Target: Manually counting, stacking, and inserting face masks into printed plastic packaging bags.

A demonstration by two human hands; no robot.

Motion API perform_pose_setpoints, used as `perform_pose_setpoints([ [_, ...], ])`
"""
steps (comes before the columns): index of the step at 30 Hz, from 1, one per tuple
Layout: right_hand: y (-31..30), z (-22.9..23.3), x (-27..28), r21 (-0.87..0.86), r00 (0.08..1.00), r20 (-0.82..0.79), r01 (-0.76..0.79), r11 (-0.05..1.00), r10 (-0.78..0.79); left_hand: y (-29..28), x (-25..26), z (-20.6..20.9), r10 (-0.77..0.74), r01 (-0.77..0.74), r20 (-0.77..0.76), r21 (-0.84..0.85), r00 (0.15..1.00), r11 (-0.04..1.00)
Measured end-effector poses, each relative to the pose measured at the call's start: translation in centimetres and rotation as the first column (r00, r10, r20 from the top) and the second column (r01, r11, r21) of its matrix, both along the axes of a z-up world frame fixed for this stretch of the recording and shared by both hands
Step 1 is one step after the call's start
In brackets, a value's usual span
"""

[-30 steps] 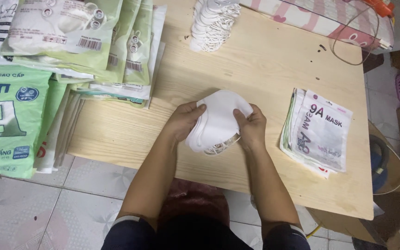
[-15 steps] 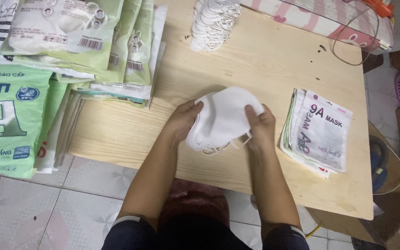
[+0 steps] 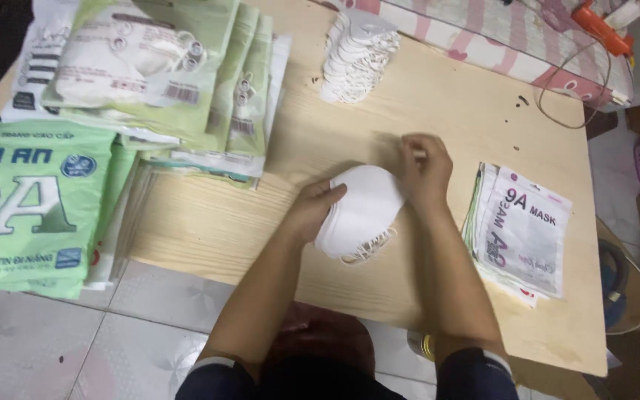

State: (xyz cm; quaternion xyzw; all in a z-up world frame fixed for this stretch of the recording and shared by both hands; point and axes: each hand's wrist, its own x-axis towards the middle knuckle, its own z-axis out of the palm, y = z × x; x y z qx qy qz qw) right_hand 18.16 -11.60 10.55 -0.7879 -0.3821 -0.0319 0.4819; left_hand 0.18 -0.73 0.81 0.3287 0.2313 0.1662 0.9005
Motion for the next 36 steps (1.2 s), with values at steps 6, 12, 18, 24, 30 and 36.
perform_pose_setpoints([
  [6, 10.7, 1.1, 7.2, -0.163, 0.954, 0.283, -0.050, 0.985, 0.096, 0.2, 1.2, -1.4, -0.047, 0.047, 0.023, 0.032, 0.999, 0.998],
  [12, 18.7, -0.6, 11.1, -0.267, 0.876, 0.482, 0.114, 0.957, 0.030, 0.0, 0.5, -0.3, 0.076, -0.077, -0.019, -0.055, 0.997, 0.996],
  [18, 21.9, -0.8, 12.2, -0.420, 0.861, 0.507, 0.210, 0.883, 0.037, 0.3, 0.4, 0.6, 0.036, -0.036, -0.037, 0.025, 0.999, 0.999],
  [24, 22.6, -3.9, 14.7, -0.463, 0.671, 0.738, 0.426, 0.777, 0.071, 0.1, 0.8, -1.5, 0.049, -0.049, -0.033, 0.017, 0.998, 0.999],
  [30, 20.7, 2.3, 8.7, -0.496, 0.876, 0.468, 0.151, 0.855, 0.117, -0.3, -0.5, 2.7, -0.030, 0.032, -0.021, 0.086, 0.999, 0.996],
  [36, 23.0, -4.1, 13.5, -0.583, 0.842, 0.515, 0.207, 0.785, 0.160, -0.4, 0.8, -2.2, 0.053, -0.052, -0.113, 0.012, 0.992, 0.999],
])
